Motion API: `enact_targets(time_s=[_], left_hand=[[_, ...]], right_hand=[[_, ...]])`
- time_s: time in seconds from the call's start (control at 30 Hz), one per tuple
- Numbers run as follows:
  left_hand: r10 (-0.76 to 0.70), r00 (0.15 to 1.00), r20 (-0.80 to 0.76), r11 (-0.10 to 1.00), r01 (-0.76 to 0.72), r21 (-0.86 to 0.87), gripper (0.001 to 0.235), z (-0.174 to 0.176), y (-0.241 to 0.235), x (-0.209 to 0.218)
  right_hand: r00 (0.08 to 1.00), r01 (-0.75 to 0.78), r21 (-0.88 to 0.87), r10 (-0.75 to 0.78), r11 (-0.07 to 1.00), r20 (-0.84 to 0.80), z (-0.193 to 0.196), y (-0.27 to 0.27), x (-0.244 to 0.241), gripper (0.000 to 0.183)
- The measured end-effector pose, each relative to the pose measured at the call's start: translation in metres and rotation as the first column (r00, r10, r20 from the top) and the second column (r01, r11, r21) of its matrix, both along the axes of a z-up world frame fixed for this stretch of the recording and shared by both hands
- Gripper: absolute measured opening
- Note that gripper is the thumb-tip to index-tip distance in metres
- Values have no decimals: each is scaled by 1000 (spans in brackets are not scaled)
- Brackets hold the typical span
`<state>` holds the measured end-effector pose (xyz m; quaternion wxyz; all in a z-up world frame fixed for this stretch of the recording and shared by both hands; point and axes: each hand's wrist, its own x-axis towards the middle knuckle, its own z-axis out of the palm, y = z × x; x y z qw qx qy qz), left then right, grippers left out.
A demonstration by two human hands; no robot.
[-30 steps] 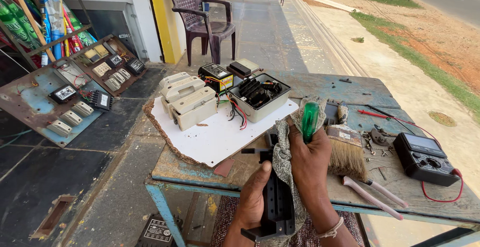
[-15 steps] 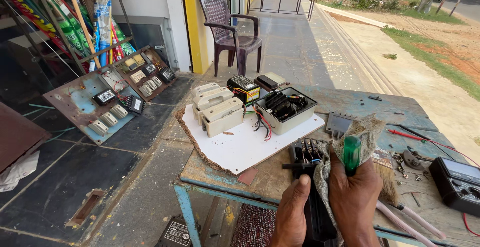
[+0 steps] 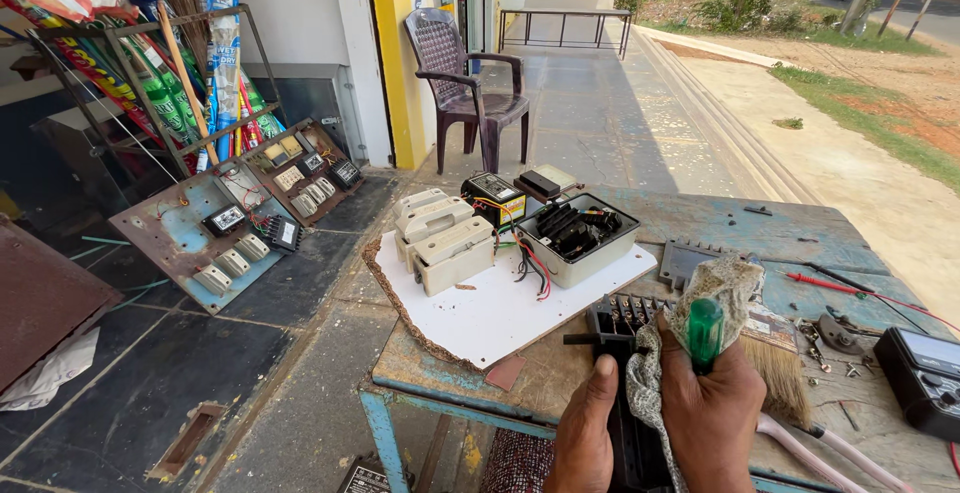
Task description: The person cleans various electrical components including a heatsink and several contact blocks using a cloth, a screwdriver, and a brush. They wipe down the surfaces of the components and use the brush to remove dust before handling small metal plates by hand.
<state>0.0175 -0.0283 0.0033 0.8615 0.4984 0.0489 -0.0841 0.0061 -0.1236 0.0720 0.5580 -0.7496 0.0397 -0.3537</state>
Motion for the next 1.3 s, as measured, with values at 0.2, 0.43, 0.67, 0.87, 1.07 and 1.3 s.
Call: enact_targets(time_s=[0.2, 0.43, 0.67, 0.87, 1.07, 1.3], left_hand=[[88, 916, 390, 979, -7, -203, 96, 4, 22, -2], [195, 964, 182, 958, -148, -244, 72, 24, 22, -4], [80, 978, 193, 799, 53, -599, 54, 43, 36, -8], [116, 945, 305, 814, 85, -575, 51, 51, 19, -5], [187, 937, 296, 921, -63, -384, 58, 43, 23, -6], [46, 897, 439, 959, 84, -272, 60, 35, 12, -12]], right_hand=[[992, -109, -186, 95, 976, -86, -38, -1, -22, 33], [959, -244, -72, 230, 967, -164, -56, -27, -20, 35], [960, -179, 102, 196, 979, -201, -35, -60, -41, 17], [958, -240, 257, 271, 936, -93, -6, -15, -57, 14], [944, -305, -272, 327, 913, 37, 15, 6, -53, 27], [976, -214, -259, 215, 942, -22, 28, 2, -37, 35]])
